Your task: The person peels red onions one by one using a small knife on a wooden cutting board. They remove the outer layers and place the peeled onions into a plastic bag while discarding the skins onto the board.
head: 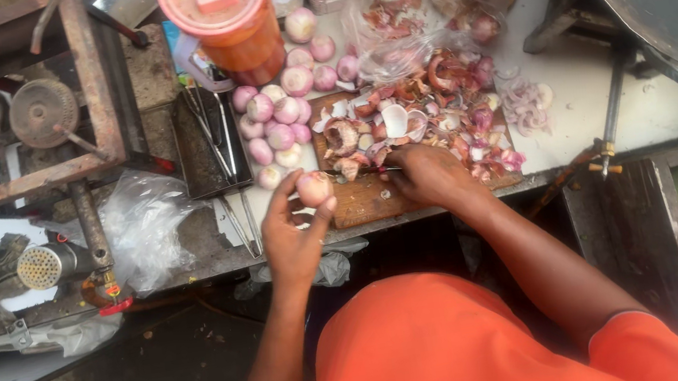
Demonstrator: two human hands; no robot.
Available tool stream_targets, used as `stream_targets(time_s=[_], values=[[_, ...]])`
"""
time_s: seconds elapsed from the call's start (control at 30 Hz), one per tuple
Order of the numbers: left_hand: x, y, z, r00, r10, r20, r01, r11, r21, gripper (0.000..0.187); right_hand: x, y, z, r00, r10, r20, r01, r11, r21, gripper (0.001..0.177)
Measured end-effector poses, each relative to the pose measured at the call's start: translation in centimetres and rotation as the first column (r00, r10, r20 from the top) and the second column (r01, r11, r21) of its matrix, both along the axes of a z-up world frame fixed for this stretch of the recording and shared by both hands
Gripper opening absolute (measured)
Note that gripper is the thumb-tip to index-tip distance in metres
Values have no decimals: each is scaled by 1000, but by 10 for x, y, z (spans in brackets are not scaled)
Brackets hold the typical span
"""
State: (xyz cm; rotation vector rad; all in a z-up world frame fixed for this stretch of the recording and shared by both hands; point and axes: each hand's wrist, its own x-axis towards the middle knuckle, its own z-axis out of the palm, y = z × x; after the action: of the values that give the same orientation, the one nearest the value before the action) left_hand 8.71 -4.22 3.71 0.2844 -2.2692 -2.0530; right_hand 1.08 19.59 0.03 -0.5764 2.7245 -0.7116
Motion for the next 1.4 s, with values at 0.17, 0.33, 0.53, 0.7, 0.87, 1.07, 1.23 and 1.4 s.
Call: stream_targets(time_s=[0.17,0.33,0.53,0.7,0.87,1.07,1.23,1.4], values=[[12,11,-34,994,1,112,15,990,-140,58,-13,8,1,994,-107,25,106,993,45,27],[0,34,-48,989,-78,-128,17,907,-422,59,-29,24,1,983,-64,174,83,991,-106,35],[-15,46,-53,955,-197,-224,59,861,-505,54,-2,40,31,981,-81,176,74,996,46,41],[-14,48,-53,922,-230,-312,2,807,-591,53,50,42,48,963,-215,160,211,976,45,37],[-10,49,-52,921,-267,-285,34,781,-623,47,84,29,34,947,-263,186,267,964,7,28],[-5,57,-56,908,-301,-292,23,730,-683,47,94,11,11,983,-176,57,176,984,7,26],[-2,57,-62,901,-305,-309,-3,706,-708,46,94,5,9,983,-178,53,178,984,3,25],[1,55,-70,894,-318,-315,-20,675,-738,44,93,-1,10,989,-141,46,140,990,17,25]])
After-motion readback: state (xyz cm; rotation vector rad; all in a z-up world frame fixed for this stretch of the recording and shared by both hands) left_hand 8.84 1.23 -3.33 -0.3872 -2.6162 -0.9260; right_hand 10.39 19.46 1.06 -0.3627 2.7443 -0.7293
